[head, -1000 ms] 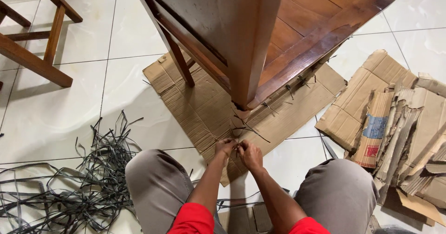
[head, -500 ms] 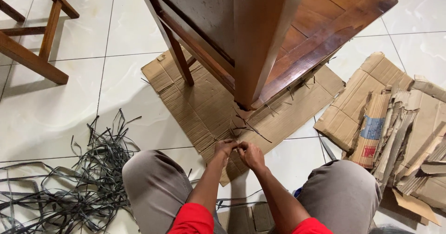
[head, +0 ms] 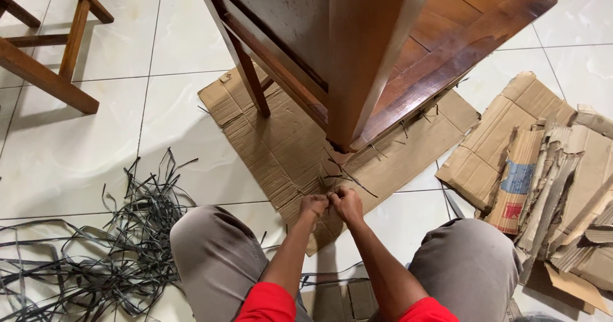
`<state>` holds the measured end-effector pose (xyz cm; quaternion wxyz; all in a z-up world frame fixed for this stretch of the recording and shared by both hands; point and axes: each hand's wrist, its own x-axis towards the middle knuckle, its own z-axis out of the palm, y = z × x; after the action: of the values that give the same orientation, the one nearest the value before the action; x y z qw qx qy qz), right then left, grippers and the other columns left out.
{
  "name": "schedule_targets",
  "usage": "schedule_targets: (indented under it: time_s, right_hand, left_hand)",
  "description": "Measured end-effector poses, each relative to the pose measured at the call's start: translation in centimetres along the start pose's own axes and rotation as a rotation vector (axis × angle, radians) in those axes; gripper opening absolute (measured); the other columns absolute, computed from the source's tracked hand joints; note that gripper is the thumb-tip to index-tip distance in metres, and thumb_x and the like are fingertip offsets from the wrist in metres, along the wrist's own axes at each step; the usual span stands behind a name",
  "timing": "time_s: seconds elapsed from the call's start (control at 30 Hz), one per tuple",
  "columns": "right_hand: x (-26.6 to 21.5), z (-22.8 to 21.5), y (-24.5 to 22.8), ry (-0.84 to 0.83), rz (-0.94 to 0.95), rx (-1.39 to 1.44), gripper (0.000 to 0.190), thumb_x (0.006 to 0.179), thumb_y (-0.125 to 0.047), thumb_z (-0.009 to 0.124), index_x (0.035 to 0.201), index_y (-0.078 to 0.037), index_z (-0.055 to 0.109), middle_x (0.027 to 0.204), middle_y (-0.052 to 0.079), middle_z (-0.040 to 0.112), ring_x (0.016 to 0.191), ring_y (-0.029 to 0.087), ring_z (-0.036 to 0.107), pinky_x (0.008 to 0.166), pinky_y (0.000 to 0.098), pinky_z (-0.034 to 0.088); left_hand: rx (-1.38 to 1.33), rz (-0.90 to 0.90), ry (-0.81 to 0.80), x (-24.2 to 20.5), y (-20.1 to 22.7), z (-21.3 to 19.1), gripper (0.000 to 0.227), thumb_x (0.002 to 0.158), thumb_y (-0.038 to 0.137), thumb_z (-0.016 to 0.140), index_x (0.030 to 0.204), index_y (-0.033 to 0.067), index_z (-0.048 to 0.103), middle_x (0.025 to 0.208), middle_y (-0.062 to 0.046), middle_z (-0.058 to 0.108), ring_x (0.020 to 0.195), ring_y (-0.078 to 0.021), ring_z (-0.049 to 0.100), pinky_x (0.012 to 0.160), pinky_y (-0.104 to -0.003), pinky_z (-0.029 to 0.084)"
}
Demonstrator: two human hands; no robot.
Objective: Wrapping a wooden chair leg with cardboard and securing it with plastic ties
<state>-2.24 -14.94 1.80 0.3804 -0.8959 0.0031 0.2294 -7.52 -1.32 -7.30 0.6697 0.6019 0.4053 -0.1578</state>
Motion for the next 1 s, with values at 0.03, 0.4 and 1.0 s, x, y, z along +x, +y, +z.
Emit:
schedule_targets:
  time_s: [0.03,0.4,1.0]
  right_hand:
    - [0.1,0.0,-0.1,-0.001,-0.001,0.000,0.029,0.083,-0.044,0.071,0.098,-0.020,0.077,0.101,0.016,0.067,0.107,0.042,0.069,0.097,0.0541,0.054]
    - [-2.5,-1.8,-3.3,0.058,-0.121,-0.122,0.024,0.099,-0.029,0.054,0.106,-0.008,0.061,0.102,0.028,0.068,0.105,0.050,0.067,0.096,0.0620,0.051]
    - [-3.6,-2.8,-6.0,-0.035,-0.139,-0.241,0.024,0.091,-0.028,0.059,0.101,-0.011,0.073,0.104,0.019,0.074,0.104,0.044,0.069,0.087,0.0583,0.058]
  left_hand:
    - [0.000,0.000,0.001,-0.4,0.4,0.0,0.032,0.085,0.016,0.082,0.116,0.0061,0.078,0.108,-0.019,0.075,0.102,-0.0330,0.073,0.081,-0.042,0.063]
    - [0.100,0.025,0.114,-2.0,2.1,-0.1,0.023,0.083,0.023,0.082,0.105,0.0190,0.084,0.097,-0.006,0.080,0.091,-0.0246,0.076,0.081,-0.039,0.061]
    - [0.551,0.121,0.216,-4.5,6.0,-1.8,0.023,0.085,0.037,0.068,0.105,0.0296,0.078,0.106,-0.004,0.078,0.114,-0.0323,0.071,0.100,-0.046,0.057]
